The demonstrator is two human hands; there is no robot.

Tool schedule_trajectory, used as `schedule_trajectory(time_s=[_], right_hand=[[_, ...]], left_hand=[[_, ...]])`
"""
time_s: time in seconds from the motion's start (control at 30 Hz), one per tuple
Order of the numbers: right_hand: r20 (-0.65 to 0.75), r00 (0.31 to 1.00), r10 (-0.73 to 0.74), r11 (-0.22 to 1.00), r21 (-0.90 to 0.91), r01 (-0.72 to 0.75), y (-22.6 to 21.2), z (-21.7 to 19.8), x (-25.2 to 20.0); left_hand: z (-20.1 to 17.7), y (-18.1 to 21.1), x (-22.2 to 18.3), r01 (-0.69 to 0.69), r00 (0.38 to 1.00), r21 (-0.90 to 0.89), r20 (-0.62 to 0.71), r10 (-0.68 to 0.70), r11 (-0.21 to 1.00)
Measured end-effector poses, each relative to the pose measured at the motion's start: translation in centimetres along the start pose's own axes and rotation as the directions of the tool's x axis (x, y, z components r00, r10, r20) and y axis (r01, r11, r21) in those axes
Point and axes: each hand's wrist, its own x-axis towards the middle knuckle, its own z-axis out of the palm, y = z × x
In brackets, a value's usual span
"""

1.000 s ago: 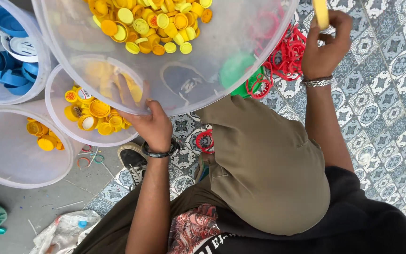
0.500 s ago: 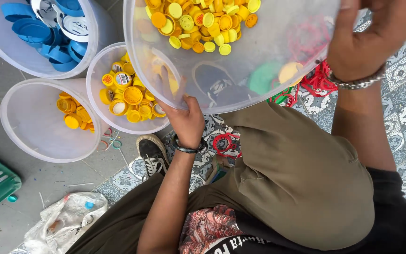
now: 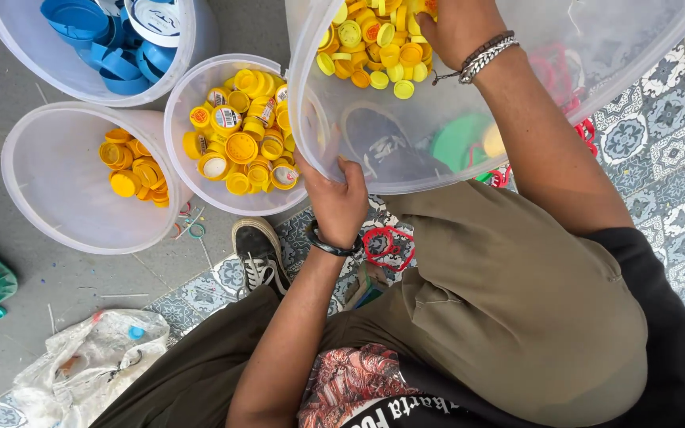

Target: The person sits on the floor and sorts yellow plastic bottle caps by hand from a large transparent container into smaller white buckets. They repeatedly scoop caps with their right hand and transfer them to the buckets, occasionally adjusting the containers.

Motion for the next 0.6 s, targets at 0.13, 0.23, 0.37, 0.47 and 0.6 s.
schedule_trajectory(time_s=[0.13,0.23,0.37,0.47,0.6], right_hand=[[-0.065,0.987,-0.147,0.985,0.077,0.152,-4.3,0.3,0.1],[-0.137,0.984,-0.115,0.993,-0.043,0.111,-5.7,2.9,0.8],[-0.114,0.991,-0.063,0.995,-0.09,0.053,-4.8,5.7,1.6],[-0.087,0.995,-0.048,0.996,-0.074,0.041,-5.0,5.1,1.2],[-0.071,0.996,-0.049,0.993,0.104,0.057,-4.2,4.8,0.6]], left_hand=[[0.2,0.3,-0.2,0.04,0.999,0.01,-0.005,-0.04,0.999],[0.1,0.1,-0.1,0.009,1.0,0.004,-0.014,-0.009,1.0],[-0.1,0.4,-0.1,0.019,1.0,0.01,0.005,-0.019,1.0],[0.0,0.2,0.0,0.003,1.0,0.0,-0.008,-0.003,1.0],[-0.1,0.2,0.1,-0.033,0.999,0.014,-0.013,0.033,0.999]])
